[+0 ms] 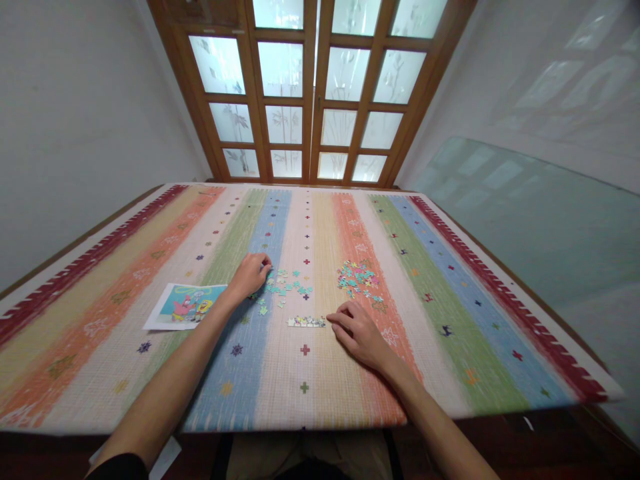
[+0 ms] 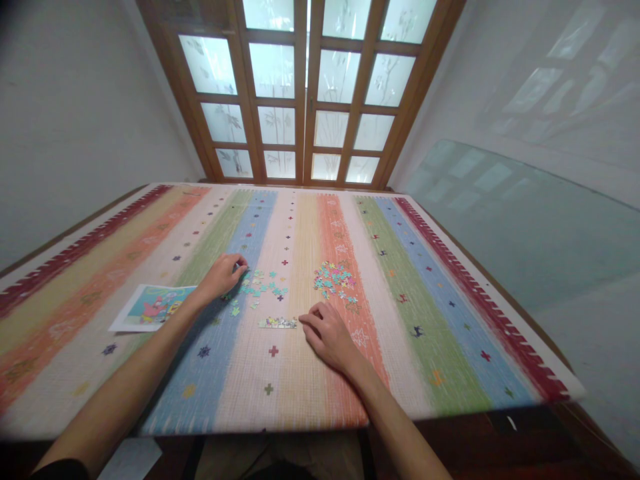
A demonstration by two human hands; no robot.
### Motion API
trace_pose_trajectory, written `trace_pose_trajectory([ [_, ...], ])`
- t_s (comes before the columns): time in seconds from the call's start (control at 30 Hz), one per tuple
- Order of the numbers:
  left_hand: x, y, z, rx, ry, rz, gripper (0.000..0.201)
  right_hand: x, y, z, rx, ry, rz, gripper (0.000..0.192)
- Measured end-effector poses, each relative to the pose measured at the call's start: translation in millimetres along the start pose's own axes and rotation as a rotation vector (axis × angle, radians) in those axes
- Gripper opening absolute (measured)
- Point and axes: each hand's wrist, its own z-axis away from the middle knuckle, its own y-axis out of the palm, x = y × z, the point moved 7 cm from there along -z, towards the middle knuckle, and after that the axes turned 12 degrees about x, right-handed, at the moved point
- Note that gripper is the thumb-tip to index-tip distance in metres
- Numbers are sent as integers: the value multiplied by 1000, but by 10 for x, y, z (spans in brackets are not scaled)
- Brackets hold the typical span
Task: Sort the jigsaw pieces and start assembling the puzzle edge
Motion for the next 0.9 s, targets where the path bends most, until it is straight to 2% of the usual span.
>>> trace_pose_trajectory([
  [0.1,-76,-26,94,-14,7,133,12,-2,-3,-5,4,1,-10,19],
  [0.17,-160,0,165,19,25,270,12,-8,-10,-11,7,5,-21,20],
  [0.33,-513,109,375,109,120,542,15,-2,-67,-44,-2,27,-135,20],
  [0.47,-839,172,516,173,212,623,14,95,-131,-111,-33,9,-204,23],
  [0.6,-1092,215,612,233,286,626,10,240,-154,-206,-63,-57,-176,30],
  [0.73,-1184,261,670,258,300,660,6,331,-151,-277,-79,-108,-132,24],
  [0.9,-1169,312,697,268,293,742,6,361,-171,-289,-79,-146,-167,20],
])
